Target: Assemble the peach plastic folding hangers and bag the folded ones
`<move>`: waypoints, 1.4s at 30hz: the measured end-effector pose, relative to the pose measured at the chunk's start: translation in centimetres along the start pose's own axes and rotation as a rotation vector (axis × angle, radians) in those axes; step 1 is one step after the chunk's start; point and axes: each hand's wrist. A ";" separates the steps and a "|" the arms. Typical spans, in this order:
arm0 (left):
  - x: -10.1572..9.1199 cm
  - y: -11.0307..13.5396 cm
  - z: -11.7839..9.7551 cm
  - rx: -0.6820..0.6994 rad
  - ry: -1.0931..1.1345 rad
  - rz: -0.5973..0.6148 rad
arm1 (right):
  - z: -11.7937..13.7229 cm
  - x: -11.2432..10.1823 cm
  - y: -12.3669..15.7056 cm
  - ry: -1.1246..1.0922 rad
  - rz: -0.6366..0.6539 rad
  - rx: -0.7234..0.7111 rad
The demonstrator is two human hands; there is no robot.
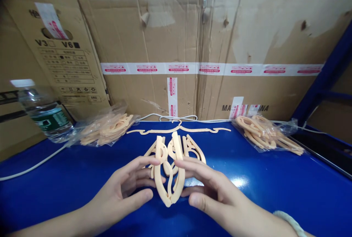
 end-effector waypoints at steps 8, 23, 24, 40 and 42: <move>-0.1 0.0 0.4 0.117 0.016 -0.012 | 0.2 -0.3 0.5 0.101 0.029 0.038; -0.5 0.1 0.4 0.155 -0.177 -0.038 | 0.3 -1.3 0.2 0.113 -0.063 0.078; -0.5 0.1 0.4 0.156 -0.178 -0.029 | 0.5 -1.4 0.1 0.106 -0.063 0.084; -0.6 0.6 0.1 0.196 -0.172 0.121 | 0.5 -1.6 -0.2 0.078 -0.051 0.143; -0.6 0.7 0.0 0.198 -0.174 0.147 | 0.5 -1.5 -0.3 0.063 -0.038 0.144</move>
Point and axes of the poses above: each hand's wrist, its own y-axis away from the middle knuckle, its own x-axis out of the palm, z = x × y, and after that the axes turned 8 degrees about x, right-handed
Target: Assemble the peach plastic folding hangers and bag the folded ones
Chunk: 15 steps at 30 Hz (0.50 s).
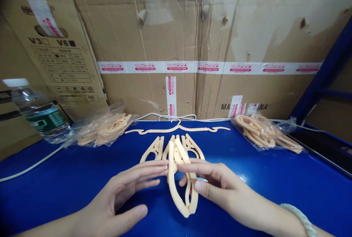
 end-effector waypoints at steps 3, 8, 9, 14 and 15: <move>-0.1 0.1 0.1 0.036 -0.028 0.017 | 0.2 0.0 0.0 -0.005 0.001 0.004; -0.5 0.4 0.5 0.111 -0.133 0.044 | 0.5 -2.3 -0.3 0.045 -0.211 -0.008; -0.6 0.5 0.5 0.112 -0.147 0.046 | 0.5 -3.1 -0.5 0.075 -0.281 -0.011; -0.7 0.6 0.3 0.072 -0.158 0.035 | -0.7 -7.1 -1.2 0.356 -0.485 0.060; -0.7 0.6 0.2 0.070 -0.157 0.034 | -0.9 -7.4 -1.3 0.445 -0.497 0.074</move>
Point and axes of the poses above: each hand's wrist, its own y-axis away from the middle knuckle, its own x-axis out of the palm, z = x × y, and after that the axes turned 8 degrees about x, right-handed
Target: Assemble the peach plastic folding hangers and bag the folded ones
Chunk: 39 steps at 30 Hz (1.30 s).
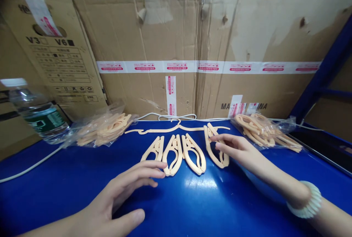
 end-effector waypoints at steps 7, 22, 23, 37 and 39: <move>-0.1 0.0 -0.1 -0.020 -0.029 -0.021 | -0.5 1.6 1.2 0.575 0.003 -0.187; 0.9 0.0 -0.5 0.119 -0.570 0.053 | 2.4 2.6 4.2 0.643 0.237 -0.263; 0.9 0.1 -0.4 0.108 -0.622 0.073 | 2.3 2.7 4.3 0.641 0.240 -0.262; 0.2 -0.2 -0.8 -0.148 -0.703 0.248 | 2.0 4.3 5.1 0.672 0.207 -0.345; 0.4 0.0 -0.5 -0.125 -0.723 0.183 | 2.1 4.5 5.0 0.655 0.189 -0.365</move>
Point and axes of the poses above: each hand's wrist, its own y-axis away from the middle knuckle, its own x-axis out of the palm, z = x × y, and after that the axes turned 8 degrees about x, right-handed
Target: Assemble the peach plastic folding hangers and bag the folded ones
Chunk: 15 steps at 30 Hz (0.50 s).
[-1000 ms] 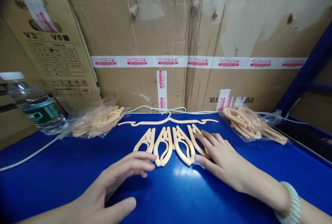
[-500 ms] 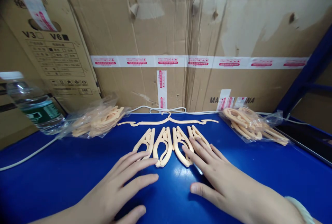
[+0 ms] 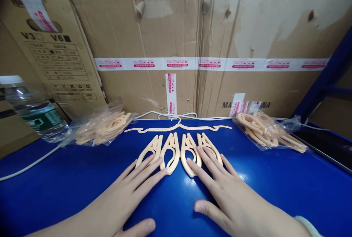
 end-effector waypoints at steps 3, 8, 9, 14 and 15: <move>0.6 0.1 0.0 -0.005 -0.025 -0.021 | 0.4 0.0 -0.2 -0.021 -0.011 0.017; 0.8 0.1 0.4 -0.009 0.006 -0.059 | 0.4 0.2 -0.3 -0.048 -0.051 0.046; 0.7 -0.1 0.7 -0.018 0.016 -0.088 | 0.2 0.2 -0.4 -0.052 -0.079 0.049; -0.4 -1.1 2.6 -0.118 0.152 -0.249 | -1.7 -0.7 -1.1 -0.098 -0.288 0.104; -0.6 -1.4 2.9 -0.170 0.190 -0.276 | -2.2 -1.1 -1.2 -0.111 -0.308 0.112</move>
Point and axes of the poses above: each hand's wrist, its own y-axis away from the middle knuckle, its own x-axis out of the palm, z = x × y, and after that the axes turned 8 degrees about x, right-handed
